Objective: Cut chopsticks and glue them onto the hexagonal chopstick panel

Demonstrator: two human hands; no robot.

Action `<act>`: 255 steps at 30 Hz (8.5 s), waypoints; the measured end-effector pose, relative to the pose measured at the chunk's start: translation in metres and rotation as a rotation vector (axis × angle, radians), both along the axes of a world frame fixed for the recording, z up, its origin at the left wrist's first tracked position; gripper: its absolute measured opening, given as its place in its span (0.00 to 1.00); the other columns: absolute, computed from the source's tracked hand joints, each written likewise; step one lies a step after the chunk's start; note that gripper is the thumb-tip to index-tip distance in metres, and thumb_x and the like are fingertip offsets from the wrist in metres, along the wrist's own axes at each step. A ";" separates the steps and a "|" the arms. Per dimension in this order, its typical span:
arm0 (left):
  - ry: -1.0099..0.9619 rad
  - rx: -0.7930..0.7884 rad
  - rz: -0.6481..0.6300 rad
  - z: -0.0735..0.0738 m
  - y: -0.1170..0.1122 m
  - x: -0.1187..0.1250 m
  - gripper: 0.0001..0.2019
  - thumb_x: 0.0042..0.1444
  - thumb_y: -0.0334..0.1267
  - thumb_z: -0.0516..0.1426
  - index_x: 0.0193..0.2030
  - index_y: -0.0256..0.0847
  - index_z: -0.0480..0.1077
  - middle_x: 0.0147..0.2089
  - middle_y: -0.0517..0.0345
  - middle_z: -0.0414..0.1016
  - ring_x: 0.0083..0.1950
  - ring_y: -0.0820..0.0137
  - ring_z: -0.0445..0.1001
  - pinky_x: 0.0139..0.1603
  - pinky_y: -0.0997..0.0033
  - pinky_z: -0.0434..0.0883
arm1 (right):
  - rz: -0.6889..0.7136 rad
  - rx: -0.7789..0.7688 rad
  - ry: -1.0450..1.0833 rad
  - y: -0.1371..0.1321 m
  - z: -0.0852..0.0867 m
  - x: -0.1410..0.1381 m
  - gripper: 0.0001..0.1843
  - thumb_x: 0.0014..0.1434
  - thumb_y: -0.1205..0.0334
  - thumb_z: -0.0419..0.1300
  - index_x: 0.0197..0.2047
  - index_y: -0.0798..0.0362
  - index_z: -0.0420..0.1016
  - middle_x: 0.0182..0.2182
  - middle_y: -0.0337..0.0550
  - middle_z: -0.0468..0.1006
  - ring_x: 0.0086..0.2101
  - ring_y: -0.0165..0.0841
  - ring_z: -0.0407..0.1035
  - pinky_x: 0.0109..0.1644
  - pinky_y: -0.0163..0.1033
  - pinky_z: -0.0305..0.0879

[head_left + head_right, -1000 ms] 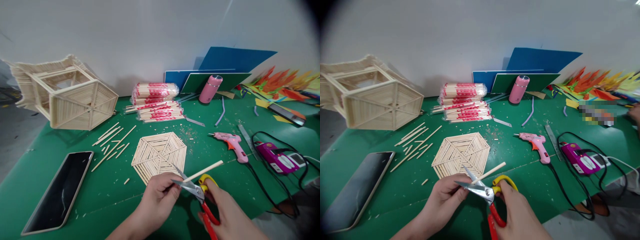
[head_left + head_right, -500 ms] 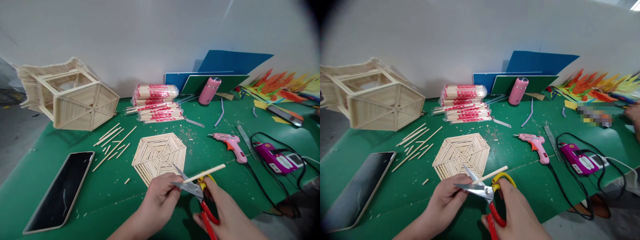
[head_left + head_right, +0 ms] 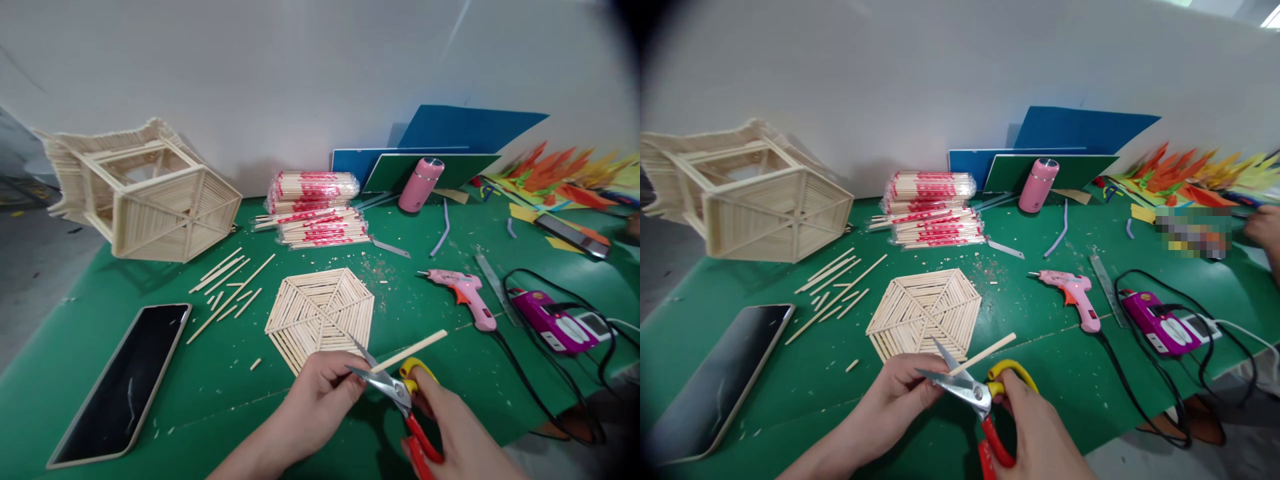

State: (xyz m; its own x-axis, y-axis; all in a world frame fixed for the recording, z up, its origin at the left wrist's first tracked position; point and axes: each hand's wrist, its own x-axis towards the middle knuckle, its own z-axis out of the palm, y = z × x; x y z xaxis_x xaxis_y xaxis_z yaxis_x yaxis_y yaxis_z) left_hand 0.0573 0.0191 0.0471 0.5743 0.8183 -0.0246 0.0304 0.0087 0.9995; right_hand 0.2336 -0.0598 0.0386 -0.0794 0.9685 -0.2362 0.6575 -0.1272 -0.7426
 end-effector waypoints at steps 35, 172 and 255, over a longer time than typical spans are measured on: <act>0.068 -0.044 -0.151 0.004 0.003 -0.006 0.10 0.52 0.31 0.50 0.25 0.34 0.71 0.22 0.61 0.65 0.26 0.77 0.60 0.27 0.80 0.58 | 0.007 -0.091 -0.072 -0.005 -0.003 0.008 0.39 0.44 0.56 0.60 0.57 0.57 0.51 0.45 0.55 0.69 0.43 0.42 0.68 0.45 0.41 0.66; 0.134 0.635 0.266 -0.010 -0.008 0.003 0.09 0.49 0.24 0.50 0.32 0.40 0.68 0.29 0.60 0.74 0.31 0.76 0.74 0.34 0.82 0.70 | 0.014 -0.113 0.018 0.010 0.007 -0.003 0.23 0.44 0.63 0.57 0.44 0.53 0.57 0.34 0.45 0.71 0.34 0.35 0.68 0.37 0.37 0.65; 1.108 0.912 0.340 -0.027 0.025 -0.113 0.15 0.57 0.41 0.47 0.32 0.39 0.72 0.33 0.54 0.72 0.34 0.68 0.70 0.36 0.68 0.66 | 0.165 0.216 0.083 0.040 -0.004 0.000 0.10 0.60 0.63 0.48 0.40 0.52 0.70 0.31 0.40 0.73 0.31 0.29 0.68 0.35 0.34 0.64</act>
